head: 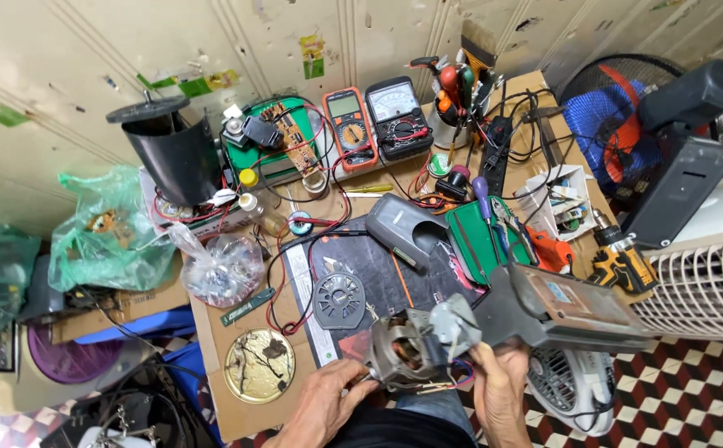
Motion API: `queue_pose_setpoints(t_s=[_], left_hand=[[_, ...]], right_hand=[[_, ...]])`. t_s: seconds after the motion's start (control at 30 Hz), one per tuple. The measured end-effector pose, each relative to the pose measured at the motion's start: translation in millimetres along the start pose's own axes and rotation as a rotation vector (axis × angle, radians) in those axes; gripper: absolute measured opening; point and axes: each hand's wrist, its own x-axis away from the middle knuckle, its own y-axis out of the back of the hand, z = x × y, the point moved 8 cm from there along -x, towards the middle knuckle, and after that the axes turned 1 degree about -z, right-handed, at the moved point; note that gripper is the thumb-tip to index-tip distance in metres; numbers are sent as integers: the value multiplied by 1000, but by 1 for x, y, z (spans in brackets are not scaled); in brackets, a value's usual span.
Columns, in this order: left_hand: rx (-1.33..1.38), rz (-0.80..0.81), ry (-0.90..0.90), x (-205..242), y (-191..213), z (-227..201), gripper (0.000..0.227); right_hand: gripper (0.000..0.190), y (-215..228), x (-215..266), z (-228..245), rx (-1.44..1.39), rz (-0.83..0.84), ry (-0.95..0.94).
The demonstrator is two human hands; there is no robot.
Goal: The person disassembles a small electric appliance at a cluttered workbench. They separate the plastic housing from the motor, remove the fan blade and motor assembly, unscrew fasteners with a screwdriver, use pliers on the motor parts, and handle the housing, fan and motor components one at a time across the bench.
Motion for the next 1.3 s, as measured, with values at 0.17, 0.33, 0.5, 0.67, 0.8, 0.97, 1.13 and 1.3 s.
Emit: queue_pose_setpoints(t_s=[0.17,0.33,0.5,0.67,0.8,0.97,1.13,1.3], left_hand=[[45,-63,112,-1,-12,32,20],[98,-107,254,-5,-30,66,20],[345,-103,355,-10,-40,74,14],[131,-75,188,-12,-25,52,18],[95,-13,50,-12,-5,7,22],[56,18,37,-4,16,-13,23],[20,-52,120,8,35,-31,22],[59,-433,48,22,74,-66,20]], right_hand=[[72,-60,16,48,206,-69,79],[79,-68,19,60,329,-141,114],[75,-54,19,57,556,-244,96],[74,-57,18,59,361,-211,90],[76,-67,16,69,238,-218,70],[59,-45,9,34,133,-202,-30],[45,-39,6,6,20,-239,-250],[29,-36,0,-38,-257,-158,-508]])
